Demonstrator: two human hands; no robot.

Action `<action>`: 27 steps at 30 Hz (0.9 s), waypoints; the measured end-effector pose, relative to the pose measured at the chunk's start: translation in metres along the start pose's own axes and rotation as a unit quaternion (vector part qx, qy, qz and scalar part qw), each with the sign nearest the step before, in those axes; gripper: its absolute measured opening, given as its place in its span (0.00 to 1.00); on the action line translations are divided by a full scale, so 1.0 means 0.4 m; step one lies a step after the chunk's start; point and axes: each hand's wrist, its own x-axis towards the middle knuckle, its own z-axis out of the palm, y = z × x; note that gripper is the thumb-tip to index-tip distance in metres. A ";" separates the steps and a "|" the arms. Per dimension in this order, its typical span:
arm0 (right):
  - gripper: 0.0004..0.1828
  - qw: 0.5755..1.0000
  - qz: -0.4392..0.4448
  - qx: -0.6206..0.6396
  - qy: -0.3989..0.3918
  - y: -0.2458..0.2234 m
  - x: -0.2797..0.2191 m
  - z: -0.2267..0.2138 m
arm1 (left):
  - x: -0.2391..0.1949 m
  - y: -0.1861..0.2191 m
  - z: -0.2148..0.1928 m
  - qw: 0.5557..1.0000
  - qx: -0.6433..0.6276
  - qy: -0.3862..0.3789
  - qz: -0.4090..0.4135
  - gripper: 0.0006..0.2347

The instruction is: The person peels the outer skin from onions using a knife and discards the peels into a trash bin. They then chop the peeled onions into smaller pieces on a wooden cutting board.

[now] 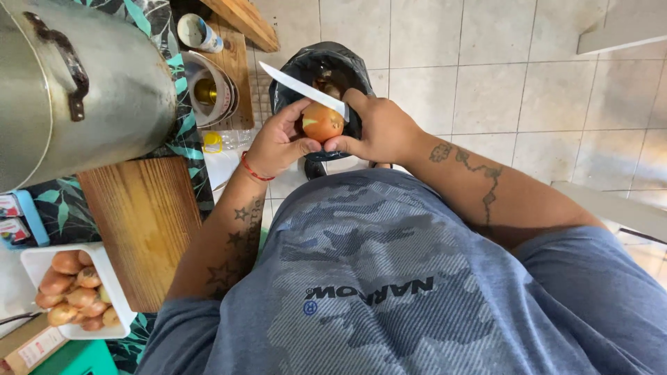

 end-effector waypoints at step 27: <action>0.23 0.923 0.205 0.327 -0.003 0.065 0.057 0.132 | 0.026 -0.018 0.063 0.874 0.398 0.276 0.047 0.27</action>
